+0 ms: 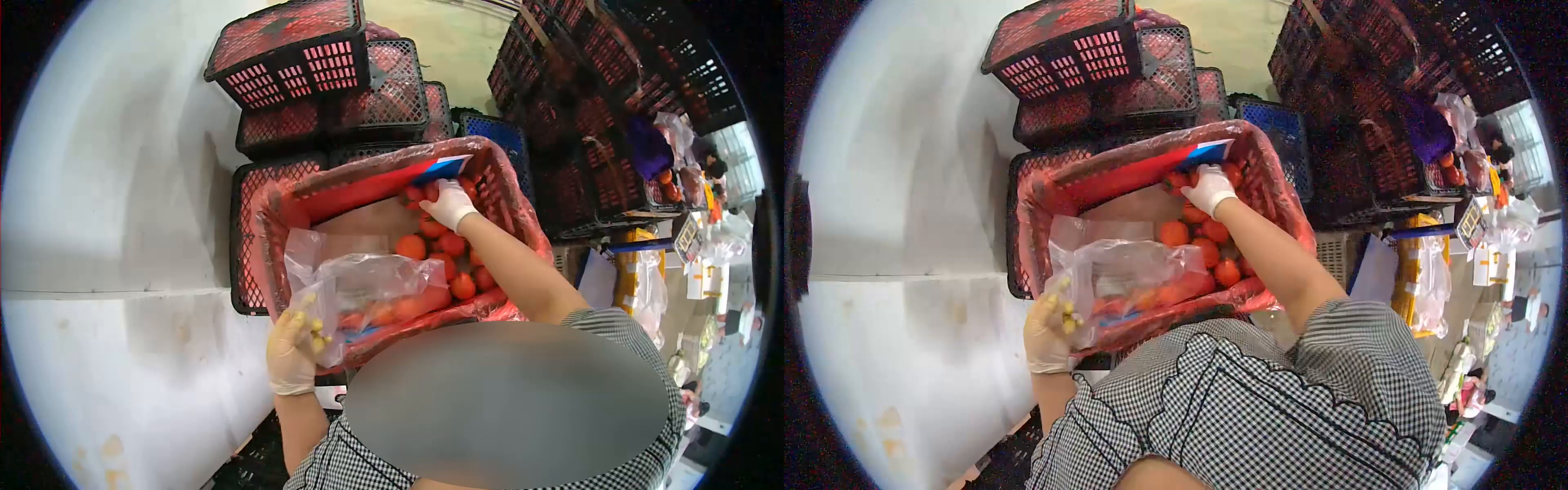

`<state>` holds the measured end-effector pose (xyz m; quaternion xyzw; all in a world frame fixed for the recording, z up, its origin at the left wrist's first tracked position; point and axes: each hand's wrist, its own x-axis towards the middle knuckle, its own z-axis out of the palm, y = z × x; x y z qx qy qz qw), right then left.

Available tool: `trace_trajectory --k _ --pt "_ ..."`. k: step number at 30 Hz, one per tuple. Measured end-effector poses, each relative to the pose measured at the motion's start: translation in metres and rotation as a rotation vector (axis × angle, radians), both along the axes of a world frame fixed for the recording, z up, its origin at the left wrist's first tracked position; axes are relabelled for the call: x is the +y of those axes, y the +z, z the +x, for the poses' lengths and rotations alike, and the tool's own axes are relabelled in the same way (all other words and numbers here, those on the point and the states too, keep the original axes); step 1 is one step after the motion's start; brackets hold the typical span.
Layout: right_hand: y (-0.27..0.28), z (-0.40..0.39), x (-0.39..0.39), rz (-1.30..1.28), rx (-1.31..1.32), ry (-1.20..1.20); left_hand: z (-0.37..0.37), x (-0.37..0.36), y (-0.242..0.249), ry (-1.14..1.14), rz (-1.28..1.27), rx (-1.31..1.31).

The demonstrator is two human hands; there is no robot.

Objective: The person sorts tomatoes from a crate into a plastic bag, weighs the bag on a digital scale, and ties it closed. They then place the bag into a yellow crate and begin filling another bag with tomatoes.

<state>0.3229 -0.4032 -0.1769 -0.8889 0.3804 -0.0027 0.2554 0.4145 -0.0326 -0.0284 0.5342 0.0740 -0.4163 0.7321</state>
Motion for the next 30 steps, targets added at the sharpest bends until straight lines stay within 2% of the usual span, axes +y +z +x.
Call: trace_trajectory --k 1,2,4,7,8,12,14,20,21,23,24,25,28,30 --pt "-0.023 0.004 -0.006 -0.060 0.081 -0.037 -0.002 -0.003 0.000 0.005 0.002 0.000" --pt "-0.019 0.011 0.000 -0.057 0.080 -0.031 -0.007 -0.009 0.000 -0.008 -0.015 0.002" --pt "0.007 0.029 0.028 -0.113 0.249 -0.213 -0.012 -0.018 -0.003 -0.029 -0.037 0.043" --pt "0.011 0.034 0.038 -0.087 0.197 -0.304 -0.012 -0.028 -0.005 -0.092 0.001 -0.012" --pt "0.004 0.033 0.043 -0.190 0.210 -0.261 -0.012 -0.034 -0.002 -0.084 -0.018 0.009" --pt "0.001 0.024 0.041 -0.217 0.138 -0.213 0.000 -0.046 -0.010 -0.093 -0.038 -0.023" --pt "0.003 0.029 0.042 -0.180 0.215 -0.231 0.006 -0.053 -0.014 -0.078 -0.032 -0.056" --pt "0.024 0.022 0.030 -0.070 0.180 -0.194 0.017 -0.066 -0.010 -0.097 -0.058 -0.061" --pt "0.012 0.018 0.023 -0.066 0.190 -0.182 0.019 -0.067 -0.011 -0.087 -0.052 -0.051" --pt "-0.019 0.007 0.002 0.080 -0.291 -0.302 0.025 -0.065 -0.018 -0.124 -0.065 -0.079" --pt "-0.008 0.002 -0.005 -0.015 -0.242 -0.178 0.029 -0.062 -0.023 -0.142 -0.068 -0.081" --pt "-0.009 -0.001 -0.015 0.055 -0.211 -0.059 0.029 -0.062 -0.024 -0.131 -0.062 -0.075" --pt "0.020 -0.005 0.002 0.124 -0.264 -0.040 0.036 -0.069 -0.022 -0.077 -0.059 -0.081" --pt "0.064 -0.008 0.037 1.017 -0.836 -0.211 0.037 -0.069 -0.025 -0.068 -0.078 -0.050"
